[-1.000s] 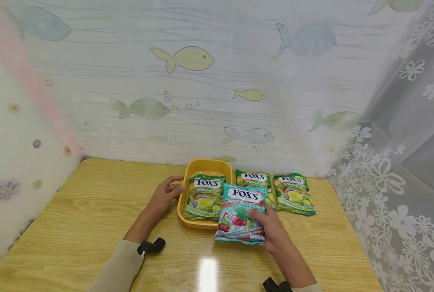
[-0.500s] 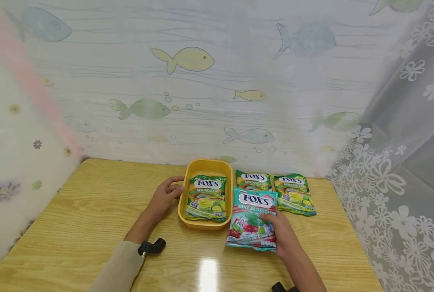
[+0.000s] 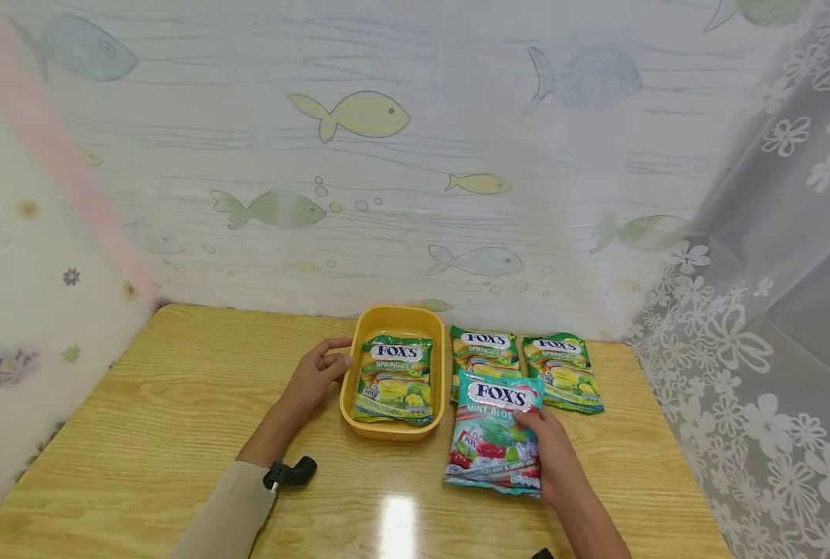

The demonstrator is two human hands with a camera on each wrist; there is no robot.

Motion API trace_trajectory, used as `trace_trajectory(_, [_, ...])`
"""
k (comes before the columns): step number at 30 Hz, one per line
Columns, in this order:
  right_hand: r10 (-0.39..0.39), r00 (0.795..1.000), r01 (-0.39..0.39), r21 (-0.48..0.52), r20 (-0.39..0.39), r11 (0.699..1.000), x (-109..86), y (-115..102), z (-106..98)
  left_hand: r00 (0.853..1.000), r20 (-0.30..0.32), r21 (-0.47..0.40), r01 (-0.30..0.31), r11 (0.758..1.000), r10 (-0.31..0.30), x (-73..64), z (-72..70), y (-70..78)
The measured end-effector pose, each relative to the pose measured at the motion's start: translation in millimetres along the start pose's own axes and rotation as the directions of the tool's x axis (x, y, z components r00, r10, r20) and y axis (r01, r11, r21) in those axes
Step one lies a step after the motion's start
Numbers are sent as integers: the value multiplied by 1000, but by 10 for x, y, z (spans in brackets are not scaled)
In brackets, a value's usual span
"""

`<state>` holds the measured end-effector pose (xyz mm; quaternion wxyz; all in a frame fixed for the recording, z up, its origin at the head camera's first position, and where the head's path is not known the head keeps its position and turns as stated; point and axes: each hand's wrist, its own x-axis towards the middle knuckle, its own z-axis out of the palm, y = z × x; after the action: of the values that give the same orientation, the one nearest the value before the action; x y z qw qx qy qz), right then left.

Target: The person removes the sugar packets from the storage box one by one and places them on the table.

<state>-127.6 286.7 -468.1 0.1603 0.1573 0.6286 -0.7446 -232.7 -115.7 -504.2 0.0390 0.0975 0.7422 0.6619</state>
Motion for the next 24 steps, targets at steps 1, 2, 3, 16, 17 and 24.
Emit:
trace_trajectory(1, [1, 1000, -1, 0, 5, 1000, -2, 6, -11, 1000, 0, 0, 1, 1000, -1, -1, 0, 2])
trace_trajectory(2, [2, 1000, -2, 0, 11, 1000, -6, 10, -22, 1000, 1, 2, 1, 1000, -1, -1, 1, 6])
trace_trajectory(3, [4, 1000, -4, 5, 17, 1000, -7, 16, -32, 1000, 1, 3, 2, 1000, -2, 0, 1, 6])
trace_trajectory(16, [40, 999, -36, -126, 28, 991, -47, 102, -139, 1000, -6, 6, 2, 1000, -2, 11, 3, -2])
trace_trajectory(17, [40, 999, -36, -137, 32, 990, -46, 110, -146, 1000, -6, 5, 1, 1000, -1, 12, 4, -5])
trace_trajectory(24, [55, 997, -46, -168, 53, 985, -57, 143, -155, 1000, -7, -6, 0, 1000, 0, 13, 8, -8])
